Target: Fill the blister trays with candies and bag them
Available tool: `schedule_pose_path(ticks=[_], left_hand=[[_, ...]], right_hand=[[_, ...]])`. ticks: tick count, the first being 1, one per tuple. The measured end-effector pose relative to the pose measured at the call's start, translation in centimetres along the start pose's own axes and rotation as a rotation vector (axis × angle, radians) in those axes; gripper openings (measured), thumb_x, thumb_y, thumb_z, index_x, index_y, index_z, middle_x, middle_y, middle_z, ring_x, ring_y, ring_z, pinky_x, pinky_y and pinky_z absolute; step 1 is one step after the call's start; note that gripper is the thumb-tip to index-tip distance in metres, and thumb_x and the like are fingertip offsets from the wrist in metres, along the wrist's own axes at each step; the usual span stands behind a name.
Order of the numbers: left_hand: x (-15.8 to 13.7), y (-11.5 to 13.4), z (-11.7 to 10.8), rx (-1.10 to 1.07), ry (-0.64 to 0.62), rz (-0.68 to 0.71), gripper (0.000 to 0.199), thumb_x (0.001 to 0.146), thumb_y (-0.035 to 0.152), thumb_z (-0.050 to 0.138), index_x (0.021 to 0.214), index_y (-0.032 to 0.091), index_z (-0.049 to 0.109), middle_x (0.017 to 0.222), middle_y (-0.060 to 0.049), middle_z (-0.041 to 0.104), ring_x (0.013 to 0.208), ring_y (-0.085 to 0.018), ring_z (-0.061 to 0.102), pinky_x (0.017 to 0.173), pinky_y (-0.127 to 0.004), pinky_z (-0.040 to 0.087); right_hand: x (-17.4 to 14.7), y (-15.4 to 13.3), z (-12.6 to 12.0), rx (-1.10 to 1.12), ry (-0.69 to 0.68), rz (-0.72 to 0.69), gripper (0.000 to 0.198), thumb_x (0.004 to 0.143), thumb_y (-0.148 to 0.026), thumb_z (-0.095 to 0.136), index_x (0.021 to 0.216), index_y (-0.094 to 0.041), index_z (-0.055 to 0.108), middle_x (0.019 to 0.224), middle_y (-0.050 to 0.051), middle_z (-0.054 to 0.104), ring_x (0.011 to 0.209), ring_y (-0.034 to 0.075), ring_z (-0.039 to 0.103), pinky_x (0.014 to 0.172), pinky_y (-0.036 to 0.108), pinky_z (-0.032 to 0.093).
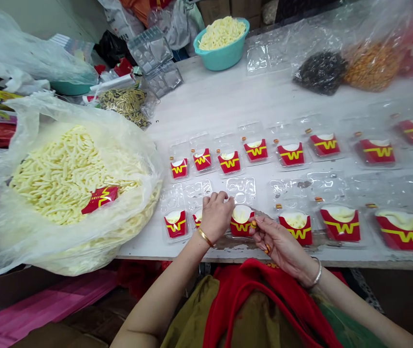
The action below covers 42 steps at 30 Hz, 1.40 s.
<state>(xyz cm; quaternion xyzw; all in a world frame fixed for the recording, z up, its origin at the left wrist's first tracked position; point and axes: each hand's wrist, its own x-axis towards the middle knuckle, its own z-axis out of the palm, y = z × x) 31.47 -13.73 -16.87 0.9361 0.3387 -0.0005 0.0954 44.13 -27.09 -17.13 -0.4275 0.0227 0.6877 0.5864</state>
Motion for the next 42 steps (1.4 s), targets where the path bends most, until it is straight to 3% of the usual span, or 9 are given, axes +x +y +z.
schedule_pose_path(ticks=[4, 7, 14, 20, 25, 30, 34, 38, 42], left_hand=[[-1.3, 0.6, -1.9, -0.428, 0.002, 0.032, 0.03, 0.092, 0.032, 0.044, 0.12, 0.023, 0.05, 0.117, -0.008, 0.057, 0.104, -0.02, 0.052, 0.085, -0.035, 0.037], [-2.8, 1.5, -2.3, -0.591, -0.001, 0.094, 0.022, 0.088, 0.032, 0.053, 0.107, 0.021, 0.055, 0.104, -0.005, 0.062, 0.098, -0.018, 0.055, 0.086, -0.032, 0.038], [-5.1, 1.1, -1.5, -0.549, 0.042, 0.017, 0.013, 0.089, 0.028, 0.05, 0.092, 0.021, 0.06, 0.091, -0.004, 0.066, 0.091, -0.018, 0.057, 0.084, -0.034, 0.038], [-6.0, -5.6, -1.7, -0.6, 0.367, -0.314, 0.016, 0.088, 0.031, 0.051, 0.093, 0.019, 0.061, 0.089, -0.005, 0.066, 0.085, -0.017, 0.06, 0.079, -0.031, 0.044], [-6.5, -9.3, 0.0, -0.26, 0.308, -0.376, 0.015, 0.089, 0.029, 0.05, 0.087, 0.02, 0.062, 0.09, -0.004, 0.065, 0.09, -0.019, 0.058, 0.082, -0.034, 0.037], [-6.2, -9.4, 1.5, -0.037, 0.222, -0.273, 0.02, 0.091, 0.028, 0.047, 0.091, 0.023, 0.066, 0.091, -0.005, 0.063, 0.089, -0.019, 0.053, 0.081, -0.036, 0.031], [-6.5, -9.7, 1.2, -0.027, 0.196, -0.257, 0.022, 0.091, 0.033, 0.047, 0.098, 0.027, 0.067, 0.111, -0.006, 0.06, 0.099, -0.021, 0.05, 0.081, -0.037, 0.03], [-7.0, -9.9, 0.4, -0.175, 0.185, -0.276, 0.028, 0.093, 0.035, 0.043, 0.111, 0.028, 0.062, 0.125, -0.007, 0.055, 0.107, -0.021, 0.049, 0.086, -0.038, 0.033], [-7.3, -7.0, -0.7, -0.517, 0.325, -0.239, 0.031, 0.091, 0.032, 0.047, 0.119, 0.022, 0.055, 0.12, -0.009, 0.057, 0.111, -0.02, 0.051, 0.093, -0.037, 0.036]], right_hand=[[0.2, 0.1, 0.4, 0.01, -0.012, 0.036, 0.026, 0.072, -0.039, 0.074, 0.081, -0.017, 0.062, 0.069, 0.001, 0.058, 0.053, 0.007, 0.043, 0.043, 0.019, 0.026], [0.5, 0.7, 1.0, -0.042, -0.048, 0.001, 0.027, 0.075, -0.042, 0.071, 0.081, -0.018, 0.062, 0.062, -0.002, 0.054, 0.051, 0.007, 0.04, 0.043, 0.02, 0.025], [1.2, 2.4, 2.5, -0.169, -0.099, 0.008, 0.032, 0.076, -0.052, 0.066, 0.08, -0.022, 0.056, 0.06, -0.002, 0.057, 0.048, 0.009, 0.042, 0.042, 0.022, 0.022], [1.5, 1.9, 2.7, -0.244, -0.081, 0.04, 0.034, 0.077, -0.053, 0.064, 0.077, -0.02, 0.053, 0.072, 0.002, 0.065, 0.048, 0.008, 0.042, 0.041, 0.022, 0.021], [2.0, 1.7, 2.0, -0.209, -0.046, 0.037, 0.03, 0.08, -0.049, 0.063, 0.08, -0.02, 0.056, 0.067, 0.001, 0.061, 0.048, 0.008, 0.041, 0.039, 0.02, 0.023], [2.5, 1.6, 1.7, -0.135, -0.042, 0.043, 0.025, 0.083, -0.044, 0.062, 0.089, -0.02, 0.057, 0.069, 0.001, 0.06, 0.05, 0.009, 0.043, 0.039, 0.019, 0.025], [3.0, 1.5, 1.7, -0.12, -0.045, 0.06, 0.026, 0.084, -0.043, 0.061, 0.096, -0.02, 0.057, 0.07, 0.002, 0.061, 0.05, 0.008, 0.043, 0.039, 0.018, 0.026], [3.1, 1.3, 1.6, -0.164, -0.064, 0.057, 0.028, 0.084, -0.046, 0.059, 0.097, -0.021, 0.056, 0.065, 0.0, 0.058, 0.048, 0.008, 0.041, 0.04, 0.018, 0.025], [2.3, 1.0, 2.3, -0.315, -0.144, 0.05, 0.034, 0.087, -0.052, 0.052, 0.107, -0.024, 0.053, 0.061, -0.002, 0.057, 0.045, 0.008, 0.038, 0.04, 0.019, 0.022]])
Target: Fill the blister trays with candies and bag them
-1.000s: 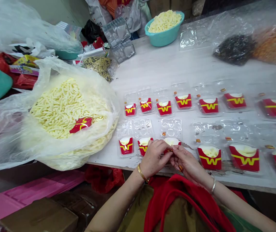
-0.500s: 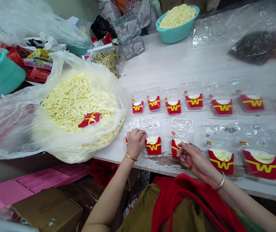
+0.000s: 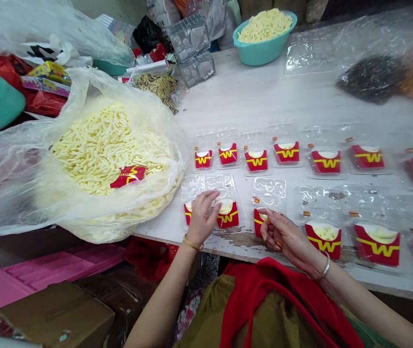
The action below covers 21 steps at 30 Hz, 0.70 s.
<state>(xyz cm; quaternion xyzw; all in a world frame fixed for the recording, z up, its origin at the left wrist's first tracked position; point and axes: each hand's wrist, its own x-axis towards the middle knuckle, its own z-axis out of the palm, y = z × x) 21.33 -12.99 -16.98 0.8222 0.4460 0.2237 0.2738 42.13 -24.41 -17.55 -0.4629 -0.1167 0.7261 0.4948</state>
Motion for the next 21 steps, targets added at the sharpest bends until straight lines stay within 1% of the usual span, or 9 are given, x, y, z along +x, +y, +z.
schedule_pose_path(ticks=[3, 4, 6, 8, 11, 14, 16, 18, 21], left_hand=[[-1.3, 3.7, 1.3, -0.268, -0.12, 0.069, 0.041, 0.08, 0.035, 0.065, 0.116, 0.02, 0.054, 0.113, -0.008, 0.06, 0.104, -0.02, 0.055, 0.092, -0.033, 0.041], [-1.8, 4.8, 1.8, -0.33, -0.15, 0.067, 0.039, 0.079, 0.033, 0.066, 0.113, 0.02, 0.056, 0.109, -0.007, 0.062, 0.1, -0.019, 0.056, 0.09, -0.032, 0.042], [-2.6, 6.1, 2.6, -0.422, -0.154, 0.013, 0.027, 0.082, 0.028, 0.063, 0.106, 0.019, 0.059, 0.1, -0.005, 0.065, 0.092, -0.016, 0.058, 0.087, -0.03, 0.044], [-3.2, 6.1, 2.7, -0.491, -0.119, -0.059, 0.017, 0.085, 0.025, 0.058, 0.1, 0.018, 0.061, 0.095, -0.004, 0.066, 0.087, -0.015, 0.059, 0.084, -0.028, 0.046], [-3.7, 3.5, 1.0, -0.519, -0.04, -0.126, 0.017, 0.085, 0.025, 0.057, 0.099, 0.018, 0.063, 0.096, -0.005, 0.066, 0.087, -0.015, 0.06, 0.081, -0.027, 0.046], [-3.7, -0.8, -2.4, -0.525, 0.111, -0.187, 0.018, 0.085, 0.025, 0.055, 0.1, 0.017, 0.062, 0.094, -0.006, 0.064, 0.084, -0.015, 0.059, 0.078, -0.027, 0.047], [-3.5, -3.9, -4.5, -0.493, 0.178, -0.197, 0.018, 0.084, 0.023, 0.057, 0.1, 0.017, 0.06, 0.093, -0.005, 0.063, 0.084, -0.014, 0.059, 0.078, -0.027, 0.046], [-3.2, -6.5, -6.0, -0.359, 0.216, -0.166, 0.015, 0.082, 0.023, 0.059, 0.095, 0.017, 0.06, 0.091, -0.004, 0.06, 0.084, -0.014, 0.057, 0.076, -0.026, 0.046], [-2.5, -9.1, -6.8, -0.085, 0.235, -0.097, 0.009, 0.083, 0.022, 0.057, 0.089, 0.017, 0.06, 0.09, -0.004, 0.057, 0.082, -0.013, 0.054, 0.072, -0.025, 0.045]], right_hand=[[-0.4, -0.1, 1.1, -0.095, -0.08, 0.031, 0.043, 0.088, -0.054, 0.048, 0.118, -0.024, 0.05, 0.058, -0.002, 0.056, 0.046, 0.009, 0.039, 0.041, 0.019, 0.022], [-0.4, 0.0, 1.5, -0.127, -0.112, 0.043, 0.045, 0.088, -0.055, 0.048, 0.121, -0.024, 0.05, 0.056, -0.002, 0.056, 0.045, 0.009, 0.04, 0.041, 0.019, 0.021], [-0.2, 0.3, 2.3, -0.192, -0.163, 0.056, 0.048, 0.089, -0.055, 0.046, 0.123, -0.022, 0.05, 0.052, -0.002, 0.054, 0.043, 0.008, 0.038, 0.04, 0.019, 0.02], [0.1, 0.5, 3.2, -0.231, -0.199, 0.065, 0.049, 0.089, -0.056, 0.045, 0.123, -0.021, 0.051, 0.05, -0.002, 0.053, 0.04, 0.008, 0.035, 0.039, 0.019, 0.019], [0.4, 0.7, 4.4, -0.137, -0.228, 0.109, 0.046, 0.089, -0.053, 0.047, 0.123, -0.022, 0.05, 0.056, -0.001, 0.056, 0.042, 0.007, 0.036, 0.038, 0.017, 0.021], [0.5, 0.5, 5.1, 0.07, -0.194, 0.169, 0.035, 0.088, -0.041, 0.055, 0.116, -0.02, 0.055, 0.072, 0.002, 0.061, 0.054, 0.007, 0.047, 0.043, 0.015, 0.033], [0.5, 0.6, 5.2, 0.171, -0.158, 0.2, 0.029, 0.085, -0.03, 0.061, 0.111, -0.018, 0.059, 0.081, 0.004, 0.063, 0.064, 0.008, 0.052, 0.049, 0.014, 0.04], [0.6, 0.7, 5.2, 0.22, -0.125, 0.227, 0.026, 0.083, -0.026, 0.063, 0.108, -0.017, 0.061, 0.083, 0.005, 0.063, 0.066, 0.008, 0.054, 0.051, 0.014, 0.043], [0.7, 1.1, 5.3, 0.234, -0.087, 0.234, 0.023, 0.084, -0.027, 0.062, 0.104, -0.016, 0.064, 0.082, 0.005, 0.062, 0.064, 0.007, 0.053, 0.05, 0.013, 0.045]])
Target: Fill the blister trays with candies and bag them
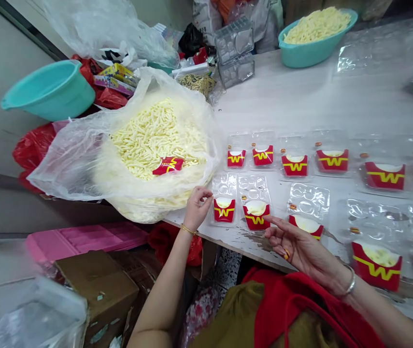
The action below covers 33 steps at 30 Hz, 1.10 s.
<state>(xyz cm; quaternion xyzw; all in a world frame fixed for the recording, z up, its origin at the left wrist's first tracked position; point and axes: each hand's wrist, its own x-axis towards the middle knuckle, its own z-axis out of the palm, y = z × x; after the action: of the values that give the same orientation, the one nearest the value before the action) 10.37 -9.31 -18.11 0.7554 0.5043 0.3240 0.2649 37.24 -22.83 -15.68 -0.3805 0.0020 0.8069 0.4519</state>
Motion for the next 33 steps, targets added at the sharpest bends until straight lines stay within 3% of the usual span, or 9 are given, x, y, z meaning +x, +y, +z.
schedule_pose_path(ticks=[5, 8, 14, 18, 23, 26, 28, 33], left_hand=[[1.1, -1.9, 0.5, 0.279, -0.09, 0.163, 0.037, 0.085, 0.019, 0.053, 0.122, 0.019, 0.05, 0.097, -0.004, 0.062, 0.092, -0.017, 0.057, 0.085, -0.033, 0.045], [1.4, -2.7, 0.8, 0.422, -0.121, 0.262, 0.029, 0.088, 0.02, 0.05, 0.116, 0.018, 0.055, 0.1, -0.006, 0.064, 0.097, -0.019, 0.056, 0.088, -0.036, 0.044], [1.9, -3.4, 0.6, 0.453, -0.213, 0.356, 0.022, 0.089, 0.015, 0.045, 0.1, 0.018, 0.063, 0.107, -0.009, 0.06, 0.097, -0.018, 0.057, 0.084, -0.031, 0.046], [1.7, -3.3, 0.6, 0.577, -0.231, 0.414, 0.026, 0.087, 0.013, 0.046, 0.104, 0.02, 0.065, 0.102, -0.007, 0.065, 0.095, -0.02, 0.057, 0.085, -0.036, 0.044], [0.6, -3.4, 0.2, 0.701, -0.293, 0.435, 0.045, 0.087, 0.01, 0.043, 0.129, 0.023, 0.051, 0.119, -0.007, 0.064, 0.109, -0.024, 0.055, 0.094, -0.043, 0.039], [-0.2, -2.0, 0.3, 0.678, -0.281, 0.396, 0.053, 0.087, 0.007, 0.038, 0.137, 0.023, 0.041, 0.133, -0.008, 0.054, 0.126, -0.025, 0.045, 0.101, -0.046, 0.034], [-1.1, 0.2, 1.4, 0.615, -0.242, 0.377, 0.052, 0.09, 0.011, 0.037, 0.14, 0.022, 0.035, 0.141, -0.009, 0.045, 0.133, -0.024, 0.038, 0.105, -0.046, 0.032], [-4.6, 6.6, 6.8, 0.513, -0.358, 0.44, 0.063, 0.091, 0.043, 0.044, 0.143, 0.014, 0.026, 0.151, -0.015, 0.025, 0.141, -0.027, 0.021, 0.113, -0.05, 0.024]], right_hand=[[0.1, 0.4, 0.3, -0.04, 0.025, -0.034, 0.023, 0.083, -0.03, 0.064, 0.102, -0.016, 0.065, 0.079, 0.004, 0.061, 0.061, 0.008, 0.051, 0.046, 0.013, 0.043], [0.3, 0.5, 0.3, -0.049, 0.034, -0.04, 0.019, 0.083, -0.03, 0.064, 0.096, -0.016, 0.065, 0.078, 0.004, 0.061, 0.06, 0.007, 0.05, 0.046, 0.014, 0.043], [0.5, 0.7, 0.1, -0.065, 0.049, -0.05, 0.017, 0.084, -0.03, 0.062, 0.094, -0.017, 0.066, 0.078, 0.004, 0.06, 0.059, 0.007, 0.048, 0.044, 0.014, 0.04], [0.3, 0.4, 0.0, -0.064, 0.065, -0.078, 0.022, 0.085, -0.029, 0.062, 0.103, -0.017, 0.065, 0.078, 0.004, 0.059, 0.059, 0.008, 0.049, 0.042, 0.014, 0.039], [-0.8, -1.0, -0.9, -0.042, 0.099, -0.135, 0.025, 0.085, -0.029, 0.061, 0.106, -0.017, 0.064, 0.078, 0.005, 0.06, 0.06, 0.009, 0.051, 0.044, 0.015, 0.042], [-2.1, -2.4, -2.1, 0.002, 0.154, -0.207, 0.025, 0.084, -0.026, 0.061, 0.108, -0.017, 0.063, 0.078, 0.004, 0.06, 0.06, 0.009, 0.051, 0.045, 0.015, 0.044], [-3.1, -3.3, -2.9, 0.046, 0.212, -0.257, 0.025, 0.082, -0.023, 0.063, 0.106, -0.017, 0.064, 0.078, 0.004, 0.06, 0.061, 0.009, 0.051, 0.047, 0.016, 0.046], [-5.5, -5.0, -4.4, 0.139, 0.277, -0.363, 0.022, 0.079, -0.02, 0.064, 0.101, -0.018, 0.066, 0.077, 0.004, 0.06, 0.06, 0.009, 0.051, 0.045, 0.014, 0.045]])
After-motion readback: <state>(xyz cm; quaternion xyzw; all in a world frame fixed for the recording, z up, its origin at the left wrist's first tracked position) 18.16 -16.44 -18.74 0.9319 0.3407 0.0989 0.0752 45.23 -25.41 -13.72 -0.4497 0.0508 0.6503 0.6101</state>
